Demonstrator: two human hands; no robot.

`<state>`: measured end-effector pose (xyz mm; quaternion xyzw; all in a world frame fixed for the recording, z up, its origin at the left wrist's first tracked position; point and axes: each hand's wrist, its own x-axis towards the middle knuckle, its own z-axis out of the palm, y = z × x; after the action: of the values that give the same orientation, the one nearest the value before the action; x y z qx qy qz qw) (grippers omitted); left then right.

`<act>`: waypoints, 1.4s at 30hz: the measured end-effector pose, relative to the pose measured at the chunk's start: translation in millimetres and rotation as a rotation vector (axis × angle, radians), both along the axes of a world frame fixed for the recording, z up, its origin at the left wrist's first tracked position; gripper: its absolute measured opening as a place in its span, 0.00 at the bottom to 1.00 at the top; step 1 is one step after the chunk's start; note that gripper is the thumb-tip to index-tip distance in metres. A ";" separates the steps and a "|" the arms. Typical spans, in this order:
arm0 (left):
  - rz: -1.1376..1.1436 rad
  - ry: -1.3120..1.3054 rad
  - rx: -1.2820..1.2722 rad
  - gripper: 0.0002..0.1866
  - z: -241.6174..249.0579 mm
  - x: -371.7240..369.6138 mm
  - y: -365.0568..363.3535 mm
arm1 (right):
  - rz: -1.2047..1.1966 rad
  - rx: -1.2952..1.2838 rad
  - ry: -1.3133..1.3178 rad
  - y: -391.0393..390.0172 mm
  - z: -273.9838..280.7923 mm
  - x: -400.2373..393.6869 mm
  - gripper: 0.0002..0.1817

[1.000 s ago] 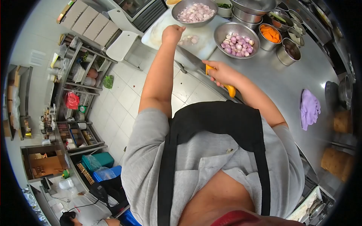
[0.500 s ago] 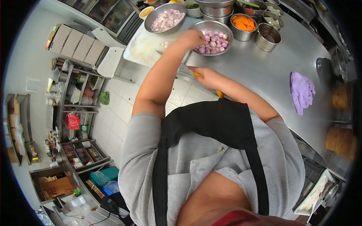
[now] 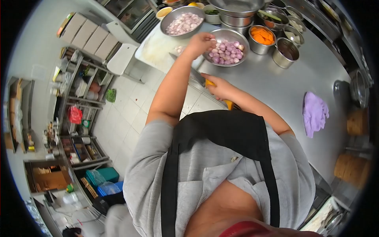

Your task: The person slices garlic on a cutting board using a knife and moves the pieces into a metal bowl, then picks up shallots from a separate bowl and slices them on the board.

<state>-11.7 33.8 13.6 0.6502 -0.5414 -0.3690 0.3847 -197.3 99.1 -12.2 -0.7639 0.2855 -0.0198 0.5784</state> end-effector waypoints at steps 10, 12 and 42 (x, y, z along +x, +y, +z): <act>0.425 0.520 -0.138 0.18 -27.2 112.5 104.1 | -0.072 0.157 -0.040 -9.8 -7.8 32.2 0.30; 0.522 0.378 -0.099 0.16 -41.8 122.3 103.2 | -0.061 0.134 -0.040 -7.1 -7.4 36.9 0.30; 0.635 0.287 0.199 0.11 -61.7 137.3 83.5 | 0.079 -0.668 0.087 7.7 -3.2 56.6 0.30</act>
<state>125.6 117.3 -48.1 0.7616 -0.2145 -0.3696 0.4872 -140.6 106.8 -15.4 -0.9218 0.2581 -0.0573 0.2836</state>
